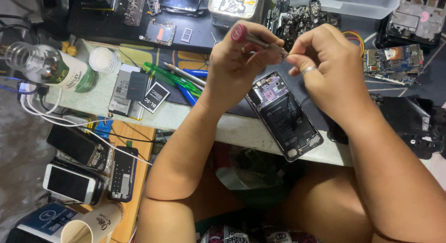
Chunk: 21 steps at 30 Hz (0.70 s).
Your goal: The person uses a screwdriver and a metal spudger to remove screws and pry open the back of a smartphone. They detach the motherboard and set it aside, then continue to manipulate internal components with the tools.
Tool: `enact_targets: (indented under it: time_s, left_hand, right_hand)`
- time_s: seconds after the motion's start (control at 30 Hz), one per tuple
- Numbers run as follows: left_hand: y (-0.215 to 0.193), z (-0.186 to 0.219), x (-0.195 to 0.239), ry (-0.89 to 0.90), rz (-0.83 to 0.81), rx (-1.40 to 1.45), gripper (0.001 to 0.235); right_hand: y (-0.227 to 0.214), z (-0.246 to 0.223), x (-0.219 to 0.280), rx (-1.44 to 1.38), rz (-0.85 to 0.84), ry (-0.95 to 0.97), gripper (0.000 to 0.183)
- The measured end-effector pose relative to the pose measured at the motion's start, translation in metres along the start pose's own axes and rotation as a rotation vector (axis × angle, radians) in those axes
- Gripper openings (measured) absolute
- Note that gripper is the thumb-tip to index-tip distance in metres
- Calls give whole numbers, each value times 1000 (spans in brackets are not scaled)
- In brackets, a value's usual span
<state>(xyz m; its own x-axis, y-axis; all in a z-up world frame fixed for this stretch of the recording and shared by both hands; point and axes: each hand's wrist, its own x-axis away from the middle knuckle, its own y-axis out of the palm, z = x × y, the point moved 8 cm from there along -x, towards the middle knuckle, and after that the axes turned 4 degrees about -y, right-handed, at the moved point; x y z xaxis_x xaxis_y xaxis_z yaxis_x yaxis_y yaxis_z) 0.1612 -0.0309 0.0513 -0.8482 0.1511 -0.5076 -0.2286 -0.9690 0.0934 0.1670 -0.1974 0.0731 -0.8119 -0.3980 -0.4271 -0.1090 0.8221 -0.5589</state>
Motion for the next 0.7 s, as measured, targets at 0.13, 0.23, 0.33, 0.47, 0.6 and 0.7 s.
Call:
enact_targets:
  time_s: [0.13, 0.23, 0.33, 0.47, 0.6, 0.7]
  left_hand:
    - [-7, -16, 1, -139, -4, 281, 20]
    - [-12, -20, -1, -177, 21, 341, 21]
    - [-13, -18, -2, -168, 18, 371, 21]
    - [-7, -23, 0, -256, -22, 446, 18]
    - [-7, -15, -2, -160, -23, 415, 12]
    - [-22, -5, -3, -62, 113, 370, 10]
  right_hand:
    - [3, 6, -1, 13, -71, 16, 12]
    - [6, 21, 1, -249, -45, 138, 10]
    - [7, 29, 2, -433, 15, 153, 11]
    - [7, 32, 3, -547, 61, 141, 9]
    - [-5, 31, 0, -591, 188, 142, 6]
    - [-28, 26, 1, -587, 320, 136, 6]
